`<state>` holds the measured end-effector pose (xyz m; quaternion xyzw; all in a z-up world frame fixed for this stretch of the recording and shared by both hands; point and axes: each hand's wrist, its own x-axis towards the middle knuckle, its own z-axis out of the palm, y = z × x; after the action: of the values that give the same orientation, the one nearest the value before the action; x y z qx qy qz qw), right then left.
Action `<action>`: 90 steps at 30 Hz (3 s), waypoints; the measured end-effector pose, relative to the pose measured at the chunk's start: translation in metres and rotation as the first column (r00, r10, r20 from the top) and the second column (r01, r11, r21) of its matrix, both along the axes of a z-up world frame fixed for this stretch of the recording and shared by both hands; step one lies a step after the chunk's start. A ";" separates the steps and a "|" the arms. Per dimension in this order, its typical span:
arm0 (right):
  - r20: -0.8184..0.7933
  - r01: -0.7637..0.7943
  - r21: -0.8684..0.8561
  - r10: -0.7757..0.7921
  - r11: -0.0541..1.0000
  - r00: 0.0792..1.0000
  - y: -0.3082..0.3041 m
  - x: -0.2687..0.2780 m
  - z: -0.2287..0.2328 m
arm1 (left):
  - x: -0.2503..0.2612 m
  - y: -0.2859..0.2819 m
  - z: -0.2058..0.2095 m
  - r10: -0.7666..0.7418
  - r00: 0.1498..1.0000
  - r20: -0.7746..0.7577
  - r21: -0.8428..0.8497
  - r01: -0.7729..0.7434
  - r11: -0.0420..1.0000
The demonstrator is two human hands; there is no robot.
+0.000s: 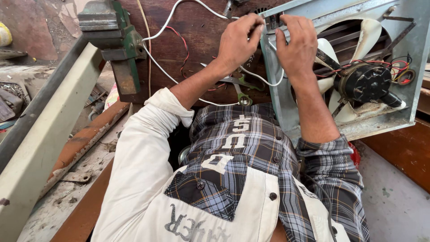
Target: The person repairs a wall-mounted fan by stripping wires with shears, twisting connections, and securing them with electrical tape. They handle the fan motor, wires, and a power cord throughout the process.
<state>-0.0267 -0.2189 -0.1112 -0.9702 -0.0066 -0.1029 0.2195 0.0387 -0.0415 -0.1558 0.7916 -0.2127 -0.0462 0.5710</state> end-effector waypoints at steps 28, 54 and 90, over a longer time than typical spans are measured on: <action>-0.041 0.145 0.062 -0.143 0.987 0.989 -0.008 0.010 -0.056 | 0.011 -0.028 -0.008 0.096 0.994 -0.050 0.002 -0.096 0.995; -0.006 0.191 0.284 -0.197 0.940 0.980 0.008 -0.001 -0.053 | 0.001 -0.028 -0.029 0.067 0.978 0.198 0.180 -0.103 0.978; -0.073 0.322 0.252 -0.314 0.913 0.947 -0.002 -0.019 -0.073 | -0.076 -0.025 -0.017 0.151 0.856 -0.495 -0.164 -0.262 0.951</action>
<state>-0.0460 -0.2206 -0.1841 -0.9224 0.1683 -0.1225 0.3254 -0.0373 -0.0665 -0.1729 0.7039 0.0172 -0.1531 0.6934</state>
